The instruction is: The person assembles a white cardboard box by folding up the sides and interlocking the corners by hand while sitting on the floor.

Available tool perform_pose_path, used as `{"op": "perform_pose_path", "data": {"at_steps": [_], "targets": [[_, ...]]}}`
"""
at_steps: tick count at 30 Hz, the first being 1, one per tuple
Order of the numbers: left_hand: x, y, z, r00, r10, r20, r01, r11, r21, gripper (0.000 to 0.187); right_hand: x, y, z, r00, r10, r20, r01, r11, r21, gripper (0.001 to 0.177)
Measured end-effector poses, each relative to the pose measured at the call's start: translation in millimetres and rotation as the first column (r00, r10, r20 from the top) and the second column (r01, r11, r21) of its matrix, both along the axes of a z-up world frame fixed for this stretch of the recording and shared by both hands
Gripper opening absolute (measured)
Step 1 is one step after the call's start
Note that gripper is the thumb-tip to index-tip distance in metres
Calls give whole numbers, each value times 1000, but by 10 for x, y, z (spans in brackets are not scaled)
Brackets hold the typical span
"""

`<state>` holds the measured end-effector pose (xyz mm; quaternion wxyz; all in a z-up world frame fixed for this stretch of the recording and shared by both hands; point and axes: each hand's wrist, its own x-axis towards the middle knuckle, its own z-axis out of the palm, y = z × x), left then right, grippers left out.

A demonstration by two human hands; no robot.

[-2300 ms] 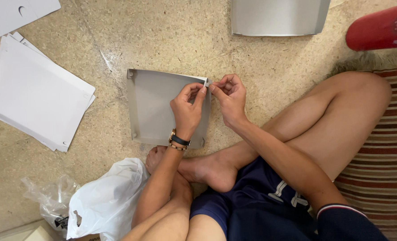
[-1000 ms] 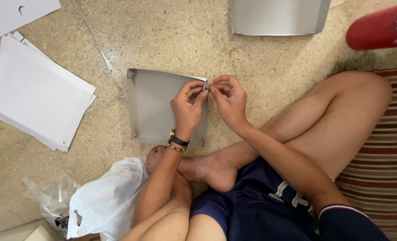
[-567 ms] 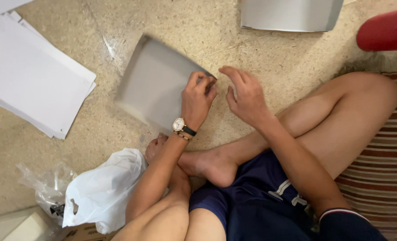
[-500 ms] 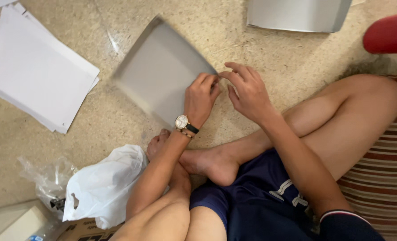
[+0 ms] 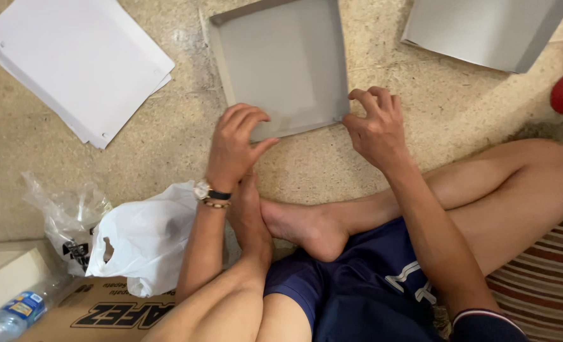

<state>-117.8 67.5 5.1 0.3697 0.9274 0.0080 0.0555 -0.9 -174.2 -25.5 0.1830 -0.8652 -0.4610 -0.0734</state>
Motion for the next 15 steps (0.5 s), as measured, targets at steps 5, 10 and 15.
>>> {"op": "perform_pose_path", "data": {"at_steps": [5,10,15], "targets": [[-323,186,-299,999,31,13,-32,995,90,27,-5,31,16,1000,24,8,-24,1000,-12,15],[-483,199,-553,985,97,140,-110,990,91,9,-17,23,-7,999,45,-14,-45,998,-32,13],[-553,222,-600,966,80,245,-113,986,124,7,-18,-20,-81,999,40,-34,-41,998,-50,12]]}}
